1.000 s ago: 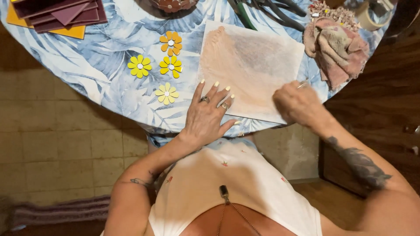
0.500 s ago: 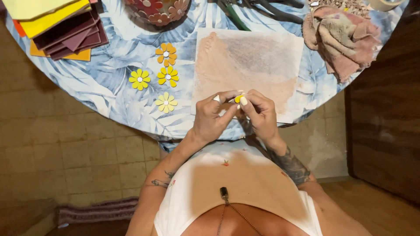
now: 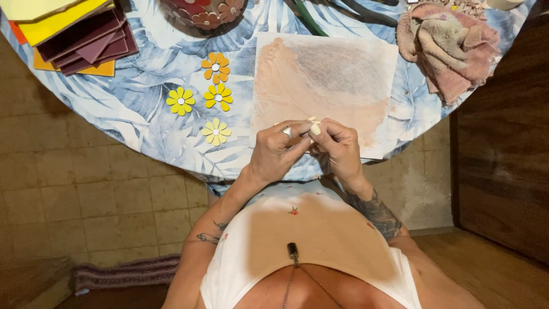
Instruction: Sanding the edges of small yellow flower-shaped mosaic tiles using sandpaper on a table.
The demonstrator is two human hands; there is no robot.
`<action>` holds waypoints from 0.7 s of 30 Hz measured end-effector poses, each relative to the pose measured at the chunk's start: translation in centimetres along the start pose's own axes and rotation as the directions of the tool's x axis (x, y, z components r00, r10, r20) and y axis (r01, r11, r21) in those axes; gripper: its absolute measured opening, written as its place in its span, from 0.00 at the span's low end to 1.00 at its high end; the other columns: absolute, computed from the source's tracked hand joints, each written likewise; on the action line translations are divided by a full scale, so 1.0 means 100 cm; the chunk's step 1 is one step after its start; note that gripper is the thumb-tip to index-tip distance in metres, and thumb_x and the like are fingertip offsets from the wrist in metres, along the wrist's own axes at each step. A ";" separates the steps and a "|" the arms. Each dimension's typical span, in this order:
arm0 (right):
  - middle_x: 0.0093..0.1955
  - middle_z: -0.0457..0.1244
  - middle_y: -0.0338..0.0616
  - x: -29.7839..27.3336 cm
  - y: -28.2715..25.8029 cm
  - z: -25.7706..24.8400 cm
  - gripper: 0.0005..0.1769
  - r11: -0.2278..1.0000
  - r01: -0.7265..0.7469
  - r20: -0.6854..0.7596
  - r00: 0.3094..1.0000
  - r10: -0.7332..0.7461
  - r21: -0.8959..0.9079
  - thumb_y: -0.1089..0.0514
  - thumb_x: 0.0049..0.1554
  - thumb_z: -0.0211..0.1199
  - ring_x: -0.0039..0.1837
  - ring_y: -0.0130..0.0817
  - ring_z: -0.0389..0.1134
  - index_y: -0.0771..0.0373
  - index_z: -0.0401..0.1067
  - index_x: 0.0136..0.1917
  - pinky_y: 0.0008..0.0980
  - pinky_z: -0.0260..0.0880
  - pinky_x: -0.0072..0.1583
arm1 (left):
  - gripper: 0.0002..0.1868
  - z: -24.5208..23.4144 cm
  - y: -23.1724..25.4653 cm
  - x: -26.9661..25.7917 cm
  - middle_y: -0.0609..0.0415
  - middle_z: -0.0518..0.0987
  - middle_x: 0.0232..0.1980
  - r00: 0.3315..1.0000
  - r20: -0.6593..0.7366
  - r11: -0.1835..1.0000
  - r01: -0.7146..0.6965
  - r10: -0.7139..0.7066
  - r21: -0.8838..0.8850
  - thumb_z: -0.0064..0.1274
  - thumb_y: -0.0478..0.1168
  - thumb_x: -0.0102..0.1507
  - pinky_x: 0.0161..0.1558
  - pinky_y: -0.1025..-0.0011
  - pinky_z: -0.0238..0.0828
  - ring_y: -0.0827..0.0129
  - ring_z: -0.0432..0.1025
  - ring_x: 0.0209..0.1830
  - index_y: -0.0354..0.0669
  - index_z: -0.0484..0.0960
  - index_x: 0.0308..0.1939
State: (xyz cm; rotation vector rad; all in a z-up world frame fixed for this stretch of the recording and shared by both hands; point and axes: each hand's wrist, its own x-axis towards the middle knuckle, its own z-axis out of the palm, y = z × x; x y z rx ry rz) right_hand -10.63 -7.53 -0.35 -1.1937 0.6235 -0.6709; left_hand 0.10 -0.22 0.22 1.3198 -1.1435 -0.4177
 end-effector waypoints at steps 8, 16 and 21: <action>0.23 0.37 0.30 -0.003 0.001 0.000 0.15 0.994 -0.051 -0.003 0.999 0.051 0.092 0.62 0.56 0.46 0.26 0.17 0.41 0.64 0.60 0.28 0.13 0.47 0.30 | 0.08 -0.002 -0.001 -0.002 0.45 0.77 0.34 1.000 0.024 0.999 0.012 -0.012 -0.031 0.51 0.31 0.54 0.37 0.72 0.69 0.60 0.73 0.34 0.34 0.77 0.37; 0.19 0.40 0.29 -0.003 -0.001 0.002 0.17 0.969 0.093 0.021 0.996 -0.090 -0.230 0.60 0.56 0.47 0.27 0.16 0.43 0.63 0.59 0.26 0.15 0.49 0.31 | 0.13 0.001 0.003 -0.006 0.36 0.74 0.41 0.994 0.108 0.999 -0.011 0.006 0.043 0.44 0.29 0.57 0.43 0.64 0.68 0.51 0.71 0.41 0.27 0.71 0.46; 0.18 0.42 0.34 -0.004 -0.013 0.008 0.18 0.950 0.113 0.036 0.994 -0.107 -0.290 0.60 0.57 0.47 0.26 0.20 0.43 0.61 0.61 0.25 0.18 0.51 0.32 | 0.21 0.009 -0.020 -0.018 0.35 0.73 0.43 0.995 0.090 0.999 0.036 -0.033 -0.029 0.43 0.29 0.56 0.43 0.63 0.68 0.50 0.69 0.43 0.26 0.64 0.53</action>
